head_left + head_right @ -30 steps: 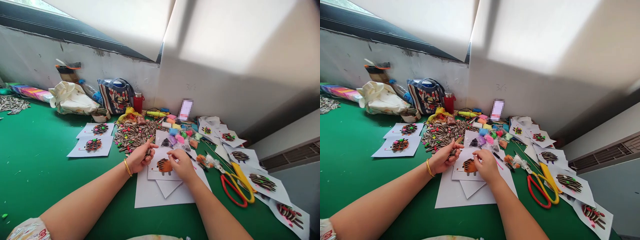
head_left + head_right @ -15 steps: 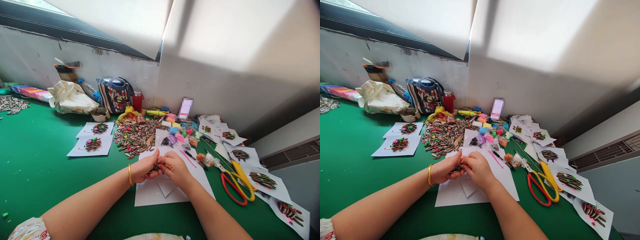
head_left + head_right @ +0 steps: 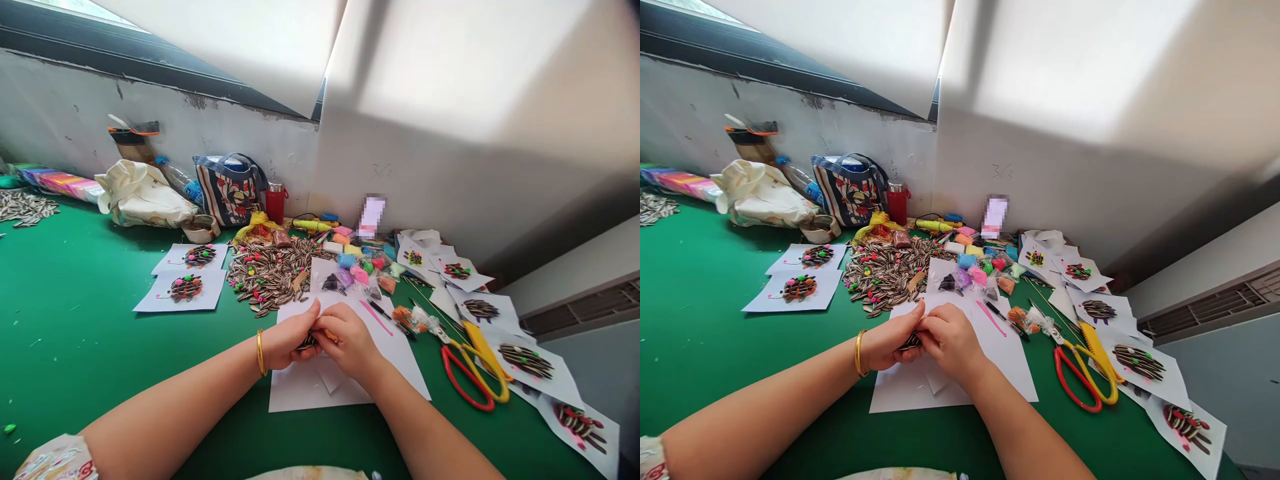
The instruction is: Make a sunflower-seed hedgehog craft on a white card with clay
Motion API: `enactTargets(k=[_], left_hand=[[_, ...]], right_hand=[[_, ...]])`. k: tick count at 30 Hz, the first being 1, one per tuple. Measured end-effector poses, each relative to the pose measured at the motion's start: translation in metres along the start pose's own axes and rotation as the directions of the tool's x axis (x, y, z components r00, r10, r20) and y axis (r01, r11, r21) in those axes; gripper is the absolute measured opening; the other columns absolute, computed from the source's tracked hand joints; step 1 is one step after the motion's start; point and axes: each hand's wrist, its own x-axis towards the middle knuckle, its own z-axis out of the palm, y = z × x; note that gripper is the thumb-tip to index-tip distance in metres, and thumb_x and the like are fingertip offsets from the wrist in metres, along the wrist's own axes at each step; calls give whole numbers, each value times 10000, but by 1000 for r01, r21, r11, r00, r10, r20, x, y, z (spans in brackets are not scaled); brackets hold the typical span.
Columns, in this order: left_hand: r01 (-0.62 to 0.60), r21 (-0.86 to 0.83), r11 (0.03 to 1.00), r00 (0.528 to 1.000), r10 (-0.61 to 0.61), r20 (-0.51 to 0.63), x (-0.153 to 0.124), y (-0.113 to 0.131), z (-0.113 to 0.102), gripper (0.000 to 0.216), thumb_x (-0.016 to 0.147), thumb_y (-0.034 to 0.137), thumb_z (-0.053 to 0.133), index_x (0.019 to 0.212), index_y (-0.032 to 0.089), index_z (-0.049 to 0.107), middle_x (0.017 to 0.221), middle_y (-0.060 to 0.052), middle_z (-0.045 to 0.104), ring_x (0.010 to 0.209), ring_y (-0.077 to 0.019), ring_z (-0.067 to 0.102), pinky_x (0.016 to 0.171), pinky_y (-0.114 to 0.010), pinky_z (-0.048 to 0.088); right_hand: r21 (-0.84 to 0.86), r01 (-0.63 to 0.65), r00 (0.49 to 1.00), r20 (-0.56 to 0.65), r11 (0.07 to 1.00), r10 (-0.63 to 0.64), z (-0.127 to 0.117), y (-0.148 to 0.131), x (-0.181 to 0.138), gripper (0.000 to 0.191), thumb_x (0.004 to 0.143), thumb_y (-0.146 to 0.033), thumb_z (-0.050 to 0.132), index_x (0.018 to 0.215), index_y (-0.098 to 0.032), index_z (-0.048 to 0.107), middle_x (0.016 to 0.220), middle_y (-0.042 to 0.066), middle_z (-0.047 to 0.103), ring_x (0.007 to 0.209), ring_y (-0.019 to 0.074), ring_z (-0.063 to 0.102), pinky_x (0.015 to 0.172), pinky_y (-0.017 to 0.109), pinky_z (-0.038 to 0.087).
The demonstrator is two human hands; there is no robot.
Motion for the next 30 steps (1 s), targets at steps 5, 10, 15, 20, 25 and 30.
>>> enactTargets(k=[5, 10, 15, 20, 25, 30], left_hand=[[-17, -50, 999, 1000, 17, -2, 0, 3, -4, 608, 809, 750, 410, 777, 158, 543, 589, 11, 524, 386, -45, 341, 386, -197, 77], [-46, -82, 996, 999, 45, -18, 0, 5, -5, 349, 832, 485, 562, 760, 145, 547, 658, 8, 539, 409, -23, 346, 388, -183, 106], [-140, 7, 990, 989, 140, -40, 1, 3, -8, 380, 801, 523, 636, 801, 162, 518, 657, 28, 532, 411, -18, 314, 389, -178, 108], [-187, 104, 977, 982, 190, -17, 2, 0, -12, 429, 780, 561, 655, 755, 168, 484, 614, 31, 519, 416, -31, 324, 382, -184, 139], [-235, 58, 970, 962, 241, -128, 4, 2, -11, 392, 798, 525, 638, 733, 170, 487, 583, 46, 493, 382, -19, 309, 371, -170, 143], [-322, -77, 944, 894, 276, -354, 14, 5, -23, 368, 794, 493, 650, 737, 170, 483, 594, 54, 474, 385, -5, 311, 363, -135, 151]], right_hand=[[11, -68, 992, -107, 998, 69, -3, 5, -2, 127, 883, -182, 577, 937, -228, 683, 882, 48, 633, 877, 195, 557, 775, 341, 456], [25, -123, 983, -131, 992, 125, -5, 11, -3, 91, 892, -206, 580, 898, -223, 668, 869, 40, 625, 873, 196, 550, 778, 340, 441], [86, -116, 988, -88, 990, 123, -6, 12, -3, 72, 895, -238, 586, 873, -222, 652, 856, 31, 627, 851, 183, 555, 772, 323, 436], [148, -139, 990, 1, 979, 141, -8, 9, -3, 54, 877, -215, 578, 880, -220, 632, 775, 6, 634, 771, 162, 553, 729, 295, 424], [103, -242, 967, -53, 965, 248, -14, 16, -3, 85, 836, -178, 514, 775, -205, 567, 747, -5, 574, 713, 141, 513, 668, 267, 404], [41, -481, 876, -32, 876, 482, -26, 36, -6, 65, 795, -200, 515, 753, -204, 565, 692, -21, 574, 632, 129, 498, 590, 251, 382]])
